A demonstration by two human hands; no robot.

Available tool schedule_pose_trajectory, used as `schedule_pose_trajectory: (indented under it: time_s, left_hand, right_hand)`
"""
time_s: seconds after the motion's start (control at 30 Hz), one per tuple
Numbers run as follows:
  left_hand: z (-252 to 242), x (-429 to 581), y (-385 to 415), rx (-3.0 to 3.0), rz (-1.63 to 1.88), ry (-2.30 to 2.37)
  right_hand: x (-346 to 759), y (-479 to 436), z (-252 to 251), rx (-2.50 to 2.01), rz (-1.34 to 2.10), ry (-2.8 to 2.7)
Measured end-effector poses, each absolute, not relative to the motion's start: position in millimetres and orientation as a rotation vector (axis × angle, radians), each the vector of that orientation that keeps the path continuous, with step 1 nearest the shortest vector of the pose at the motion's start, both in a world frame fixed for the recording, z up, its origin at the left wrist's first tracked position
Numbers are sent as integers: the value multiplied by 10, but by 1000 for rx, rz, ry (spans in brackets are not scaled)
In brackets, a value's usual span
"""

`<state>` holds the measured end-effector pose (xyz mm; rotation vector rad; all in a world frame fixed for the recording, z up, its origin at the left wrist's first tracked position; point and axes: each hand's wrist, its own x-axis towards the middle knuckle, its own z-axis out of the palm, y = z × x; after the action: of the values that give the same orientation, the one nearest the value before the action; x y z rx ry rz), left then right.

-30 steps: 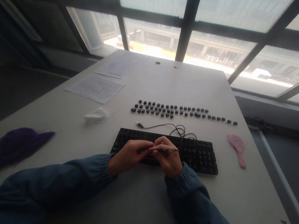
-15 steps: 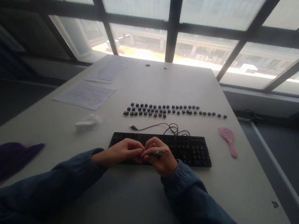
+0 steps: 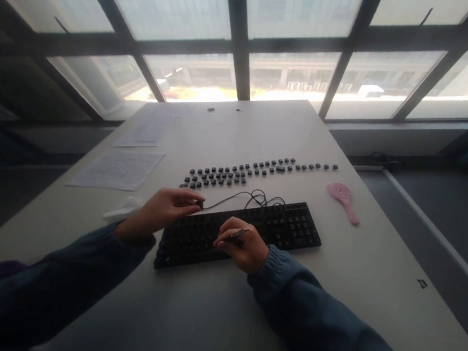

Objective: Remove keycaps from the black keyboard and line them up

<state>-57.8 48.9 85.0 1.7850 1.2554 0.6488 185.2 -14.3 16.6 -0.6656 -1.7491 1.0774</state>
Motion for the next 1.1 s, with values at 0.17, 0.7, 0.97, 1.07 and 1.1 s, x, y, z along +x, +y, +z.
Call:
schedule_pose_trajectory:
  time_s: [0.17,0.7,0.97,1.07,1.1]
  left_hand:
    - [742,10,1227,2105,783,1281]
    - [187,762,1935,2469,291,1441]
    - [372,654,1803,2474,423,1397]
    - [597,435,1548,2475,534,1381]
    - [662,343,1426,2481,548,1373]
  right_hand:
    - [1847,-99,84,-707,1066,-1710]
    - [1840,-61,-96,-716,1139,-1627]
    - [1845,-81,12,-753,1136,-1551]
    - [1940,-12,94,-854,1147,-1352]
    - [1997,27,121,-895,1148,-1285]
